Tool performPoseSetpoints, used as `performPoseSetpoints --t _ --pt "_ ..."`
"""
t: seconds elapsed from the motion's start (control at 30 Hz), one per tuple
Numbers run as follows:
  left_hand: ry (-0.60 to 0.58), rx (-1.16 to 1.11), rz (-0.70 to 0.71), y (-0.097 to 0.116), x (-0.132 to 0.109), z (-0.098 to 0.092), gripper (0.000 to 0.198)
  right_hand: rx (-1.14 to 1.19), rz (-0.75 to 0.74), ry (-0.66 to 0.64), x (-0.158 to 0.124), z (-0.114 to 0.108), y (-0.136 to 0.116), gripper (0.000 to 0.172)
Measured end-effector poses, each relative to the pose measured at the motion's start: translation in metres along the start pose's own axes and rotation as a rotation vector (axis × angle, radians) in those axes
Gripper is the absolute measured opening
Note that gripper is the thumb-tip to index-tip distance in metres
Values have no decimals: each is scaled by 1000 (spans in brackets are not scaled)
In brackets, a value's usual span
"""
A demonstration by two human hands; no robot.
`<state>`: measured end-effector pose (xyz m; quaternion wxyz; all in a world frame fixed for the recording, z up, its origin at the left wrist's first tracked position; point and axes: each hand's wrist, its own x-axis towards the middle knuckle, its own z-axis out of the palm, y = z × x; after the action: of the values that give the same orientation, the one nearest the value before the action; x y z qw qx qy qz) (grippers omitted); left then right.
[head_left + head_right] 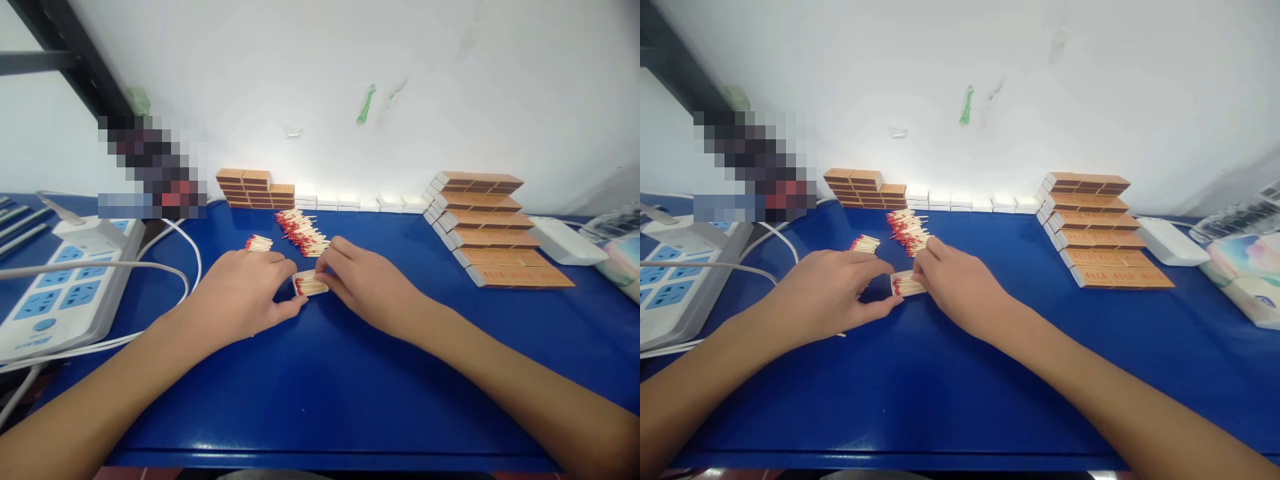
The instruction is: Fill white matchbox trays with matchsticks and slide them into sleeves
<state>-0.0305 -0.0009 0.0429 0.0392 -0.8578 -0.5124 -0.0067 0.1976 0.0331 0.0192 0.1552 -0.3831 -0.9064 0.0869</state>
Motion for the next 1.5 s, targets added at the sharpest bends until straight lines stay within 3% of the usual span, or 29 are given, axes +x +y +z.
performPoseSetpoints --t 0.17,0.23,0.37,0.67,0.9,1.13,1.3,1.5 --pt "-40 -6 6 2 0 0 31 230 -37 110 5 15 16 9" --pt "-53 -5 8 2 0 -1 33 233 -13 165 8 19 28 8" --pt "-59 -15 15 2 1 -2 32 130 8 146 11 25 39 13" --pt "-39 -30 27 1 1 -1 29 75 69 117 13 26 34 6" --pt "-30 -11 20 -2 2 1 33 -5 95 2 11 17 31 11" --pt "3 -17 5 -2 1 2 33 -7 24 102 4 3 18 10" --pt "-25 -20 3 -1 1 1 31 41 -66 3 -3 5 2 11" --pt "-43 -27 32 0 1 2 33 106 -22 108 3 12 19 15"
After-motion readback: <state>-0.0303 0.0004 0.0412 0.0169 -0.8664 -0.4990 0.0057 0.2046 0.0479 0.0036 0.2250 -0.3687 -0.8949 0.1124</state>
